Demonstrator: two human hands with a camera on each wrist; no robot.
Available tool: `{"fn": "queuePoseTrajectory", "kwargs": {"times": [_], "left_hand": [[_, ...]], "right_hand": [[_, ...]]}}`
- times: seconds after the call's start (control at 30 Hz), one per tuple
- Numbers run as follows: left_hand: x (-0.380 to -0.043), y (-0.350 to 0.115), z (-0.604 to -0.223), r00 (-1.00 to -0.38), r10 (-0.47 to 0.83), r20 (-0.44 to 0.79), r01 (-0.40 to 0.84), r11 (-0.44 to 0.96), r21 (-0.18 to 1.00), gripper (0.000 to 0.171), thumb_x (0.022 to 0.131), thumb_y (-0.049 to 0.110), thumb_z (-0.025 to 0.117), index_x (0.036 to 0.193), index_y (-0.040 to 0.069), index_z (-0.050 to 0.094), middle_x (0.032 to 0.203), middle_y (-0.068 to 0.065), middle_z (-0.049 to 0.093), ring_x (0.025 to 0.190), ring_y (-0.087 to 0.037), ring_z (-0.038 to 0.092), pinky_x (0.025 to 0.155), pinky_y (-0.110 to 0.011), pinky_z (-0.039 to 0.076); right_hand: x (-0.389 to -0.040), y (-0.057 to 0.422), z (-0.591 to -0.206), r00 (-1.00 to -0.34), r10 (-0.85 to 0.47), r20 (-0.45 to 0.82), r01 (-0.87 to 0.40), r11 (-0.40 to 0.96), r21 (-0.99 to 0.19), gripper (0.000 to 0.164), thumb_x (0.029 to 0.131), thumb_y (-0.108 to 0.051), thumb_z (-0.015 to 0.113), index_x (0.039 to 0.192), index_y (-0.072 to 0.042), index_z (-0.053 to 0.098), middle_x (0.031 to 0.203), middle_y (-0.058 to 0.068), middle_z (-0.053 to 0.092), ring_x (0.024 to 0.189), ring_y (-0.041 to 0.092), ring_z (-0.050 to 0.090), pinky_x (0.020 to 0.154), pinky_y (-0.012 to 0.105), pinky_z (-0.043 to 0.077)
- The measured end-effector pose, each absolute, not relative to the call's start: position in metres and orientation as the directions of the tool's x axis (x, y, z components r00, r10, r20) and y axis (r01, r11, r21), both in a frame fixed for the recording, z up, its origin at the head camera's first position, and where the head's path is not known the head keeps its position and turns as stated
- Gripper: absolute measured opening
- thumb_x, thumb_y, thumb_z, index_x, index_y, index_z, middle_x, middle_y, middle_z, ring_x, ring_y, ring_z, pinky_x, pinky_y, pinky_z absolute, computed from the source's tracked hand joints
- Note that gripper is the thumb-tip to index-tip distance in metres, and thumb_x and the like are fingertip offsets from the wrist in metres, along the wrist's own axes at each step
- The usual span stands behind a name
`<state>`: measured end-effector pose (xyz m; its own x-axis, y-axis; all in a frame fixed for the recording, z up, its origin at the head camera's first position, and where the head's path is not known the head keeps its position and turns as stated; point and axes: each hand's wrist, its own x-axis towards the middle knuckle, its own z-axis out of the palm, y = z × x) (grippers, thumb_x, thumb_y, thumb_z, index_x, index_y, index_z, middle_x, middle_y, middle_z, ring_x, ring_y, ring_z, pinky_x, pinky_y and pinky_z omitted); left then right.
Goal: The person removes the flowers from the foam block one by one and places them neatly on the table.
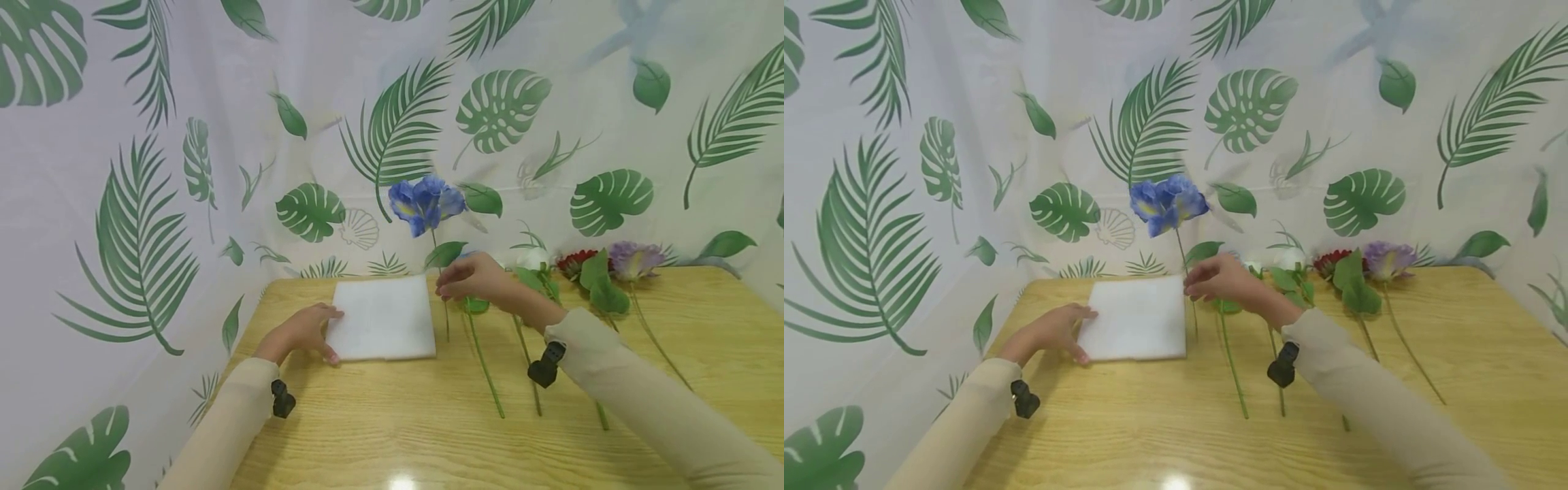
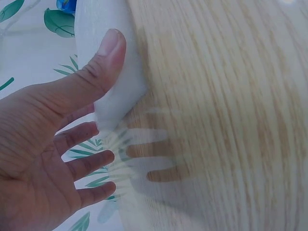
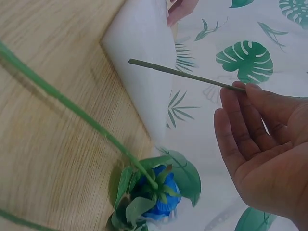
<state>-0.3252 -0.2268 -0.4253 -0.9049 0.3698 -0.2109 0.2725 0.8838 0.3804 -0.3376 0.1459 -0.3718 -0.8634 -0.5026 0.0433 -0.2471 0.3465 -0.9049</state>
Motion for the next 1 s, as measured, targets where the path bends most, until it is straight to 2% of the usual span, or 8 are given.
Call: {"fn": "queuePoseTrajectory", "kwargs": {"times": [0.17, 0.3, 0.53, 0.7, 0.87, 1.0], "left_hand": [[-0.324, -0.225, -0.422, -0.899, 0.387, -0.206, 0.286, 0.874, 0.392, 0.098, 0.066, 0.025, 0.097, 0.149, 0.002, 0.049, 0.157, -0.022, 0.044, 0.148, -0.042, 0.038, 0.123, -0.054, 0.031], [-0.324, -0.226, -0.422, -0.897, 0.392, -0.205, 0.29, 0.871, 0.396, 0.098, 0.067, 0.023, 0.096, 0.15, 0.001, 0.049, 0.157, -0.023, 0.043, 0.147, -0.042, 0.038, 0.123, -0.055, 0.032], [-0.324, -0.227, -0.424, -0.898, 0.388, -0.207, 0.289, 0.875, 0.388, 0.098, 0.067, 0.024, 0.096, 0.15, 0.003, 0.048, 0.158, -0.023, 0.042, 0.148, -0.042, 0.037, 0.123, -0.055, 0.031], [-0.323, -0.226, -0.423, -0.897, 0.39, -0.21, 0.285, 0.871, 0.4, 0.097, 0.067, 0.023, 0.096, 0.15, 0.002, 0.049, 0.158, -0.024, 0.041, 0.148, -0.043, 0.037, 0.123, -0.055, 0.031], [-0.323, -0.226, -0.424, -0.898, 0.389, -0.207, 0.286, 0.872, 0.397, 0.097, 0.067, 0.023, 0.096, 0.15, 0.002, 0.049, 0.158, -0.024, 0.041, 0.148, -0.043, 0.037, 0.123, -0.055, 0.031], [-0.324, -0.227, -0.425, -0.898, 0.387, -0.207, 0.281, 0.87, 0.405, 0.098, 0.067, 0.022, 0.096, 0.15, 0.003, 0.049, 0.159, -0.023, 0.041, 0.149, -0.042, 0.036, 0.124, -0.054, 0.031]], "right_hand": [[-0.332, 0.166, -0.37, -0.878, -0.477, 0.037, -0.235, 0.362, -0.902, 0.027, 0.095, -0.014, 0.072, 0.115, 0.003, 0.072, 0.109, 0.018, 0.077, 0.097, 0.026, 0.075, 0.087, 0.038, 0.063], [-0.33, 0.184, -0.368, -0.886, -0.463, 0.025, -0.229, 0.392, -0.891, 0.031, 0.095, -0.017, 0.073, 0.117, 0.004, 0.071, 0.111, 0.02, 0.075, 0.094, 0.021, 0.074, 0.086, 0.037, 0.062], [-0.326, 0.212, -0.366, -0.903, -0.43, 0.018, -0.215, 0.416, -0.884, 0.035, 0.095, -0.02, 0.073, 0.12, 0.004, 0.069, 0.108, 0.014, 0.077, 0.103, 0.03, 0.073, 0.088, 0.037, 0.062], [-0.32, 0.23, -0.363, -0.912, -0.411, 0.012, -0.213, 0.449, -0.868, 0.036, 0.095, -0.025, 0.073, 0.119, 0.001, 0.07, 0.111, 0.015, 0.076, 0.097, 0.019, 0.074, 0.085, 0.037, 0.063], [-0.318, 0.248, -0.36, -0.928, -0.373, 0.0, -0.169, 0.42, -0.892, 0.038, 0.094, -0.024, 0.075, 0.12, 0.003, 0.069, 0.102, 0.001, 0.078, 0.092, 0.013, 0.075, 0.084, 0.034, 0.064], [-0.316, 0.263, -0.357, -0.936, -0.352, -0.009, -0.154, 0.435, -0.887, 0.04, 0.095, -0.026, 0.073, 0.122, 0.002, 0.067, 0.102, -0.004, 0.078, 0.095, 0.011, 0.075, 0.085, 0.031, 0.063]]}}
